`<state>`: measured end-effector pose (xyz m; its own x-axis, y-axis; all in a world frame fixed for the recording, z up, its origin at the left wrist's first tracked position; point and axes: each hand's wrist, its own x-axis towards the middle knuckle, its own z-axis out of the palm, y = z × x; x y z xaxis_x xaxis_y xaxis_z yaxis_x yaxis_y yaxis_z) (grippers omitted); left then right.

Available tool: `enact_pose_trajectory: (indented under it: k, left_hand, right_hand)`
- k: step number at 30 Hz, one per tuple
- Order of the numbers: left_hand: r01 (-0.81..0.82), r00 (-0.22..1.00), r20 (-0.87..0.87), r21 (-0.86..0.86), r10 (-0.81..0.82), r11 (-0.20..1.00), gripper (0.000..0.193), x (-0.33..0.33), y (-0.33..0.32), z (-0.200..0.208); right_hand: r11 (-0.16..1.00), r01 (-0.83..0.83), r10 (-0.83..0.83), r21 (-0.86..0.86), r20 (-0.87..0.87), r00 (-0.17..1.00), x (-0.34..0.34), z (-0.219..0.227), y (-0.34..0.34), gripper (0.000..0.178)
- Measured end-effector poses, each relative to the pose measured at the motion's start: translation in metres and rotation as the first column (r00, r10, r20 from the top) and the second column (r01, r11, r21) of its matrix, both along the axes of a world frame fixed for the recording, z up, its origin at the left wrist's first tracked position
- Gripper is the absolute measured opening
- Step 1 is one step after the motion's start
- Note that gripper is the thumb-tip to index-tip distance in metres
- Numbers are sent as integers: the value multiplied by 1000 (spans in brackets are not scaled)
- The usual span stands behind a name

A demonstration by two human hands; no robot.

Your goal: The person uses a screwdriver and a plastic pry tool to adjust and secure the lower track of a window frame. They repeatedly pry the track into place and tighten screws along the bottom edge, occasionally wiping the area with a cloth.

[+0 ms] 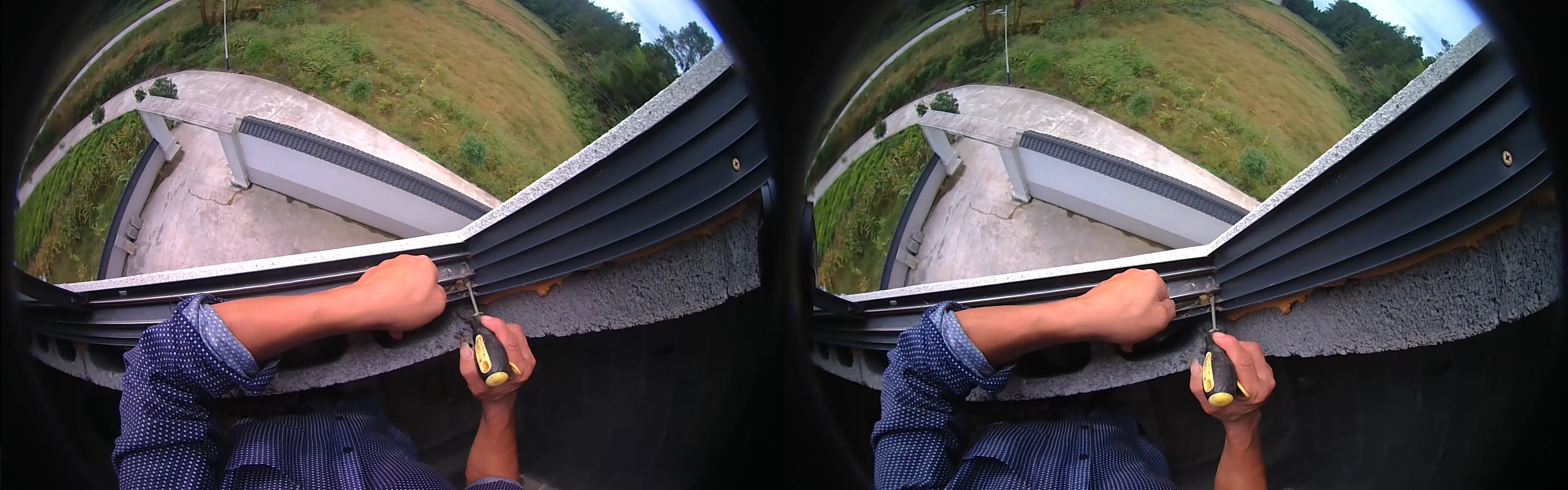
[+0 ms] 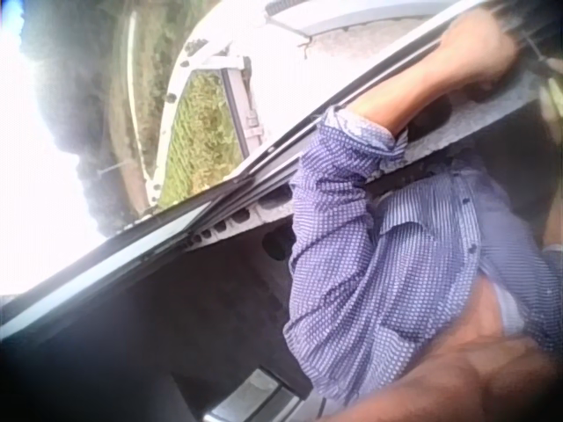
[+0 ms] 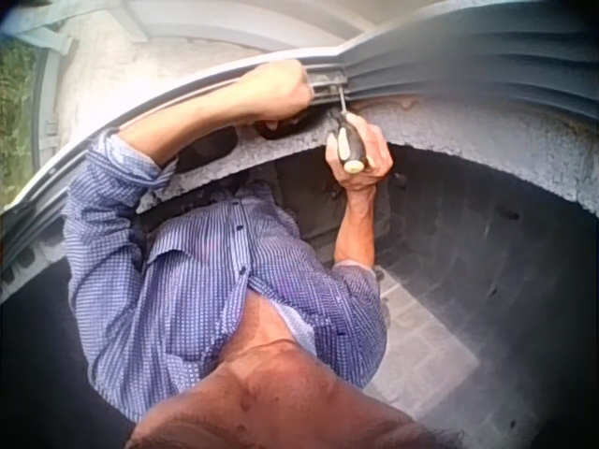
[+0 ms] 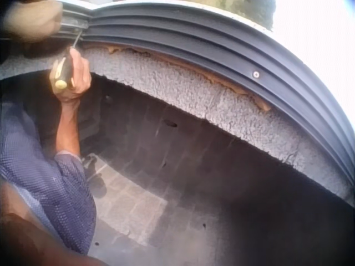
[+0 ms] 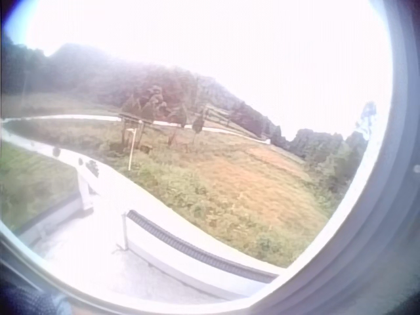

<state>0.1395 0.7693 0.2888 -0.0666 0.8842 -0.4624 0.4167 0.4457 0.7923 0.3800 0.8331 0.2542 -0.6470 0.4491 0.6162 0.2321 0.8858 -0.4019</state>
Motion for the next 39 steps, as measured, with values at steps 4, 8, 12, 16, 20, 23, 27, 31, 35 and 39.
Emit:
enact_pose_trajectory:
  k: [4, 8, 12, 16, 20, 23, 27, 31, 35, 39]
  left_hand:
    - [-7, 998, 57, 78, 2, 997, 41, 1, -2, -9]
    - [20, 1000, 4, 177, -21, 984, 42, 4, -6, -11]
    - [46, 999, -30, 290, -39, 956, 43, 4, -15, -11]
    - [145, 989, -72, 271, -130, 952, 42, 4, -31, -11]
    - [286, 940, -254, 218, -229, 933, 40, 5, -45, 1]
    - [260, 936, -300, 228, -187, 938, 38, 4, -49, 6]
    - [138, 956, -286, 256, -61, 957, 37, 4, -45, 5]
    - [45, 970, -243, 293, 29, 955, 37, 2, -38, -4]
    - [-22, 994, -107, 123, 35, 992, 38, -5, -31, 2]
    - [-69, 995, 70, -2, 69, 998, 38, -12, -29, 13]
  right_hand:
    - [1000, -5, 5, 14, 14, 1000, 6, -3, 0, 53]
    - [999, -20, 21, 41, -17, 1000, 6, 0, -2, 52]
    - [999, 0, 1, 44, -16, 1000, 10, 2, -5, 50]
    - [1000, -16, 16, 10, -6, 1000, 20, 6, -14, 48]
    - [1000, 20, -20, -14, -26, 999, 31, 9, -19, 45]
    - [999, 17, -22, -48, -86, 996, 27, 8, -16, 45]
    - [999, 16, -19, -29, -91, 996, 16, 7, -12, 50]
    - [1000, 20, -20, -11, -60, 998, 6, 4, -6, 50]
    - [1000, 14, -14, -10, -41, 999, -2, 4, -2, 50]
    - [1000, 19, -19, -24, -9, 1000, -3, 1, 3, 49]
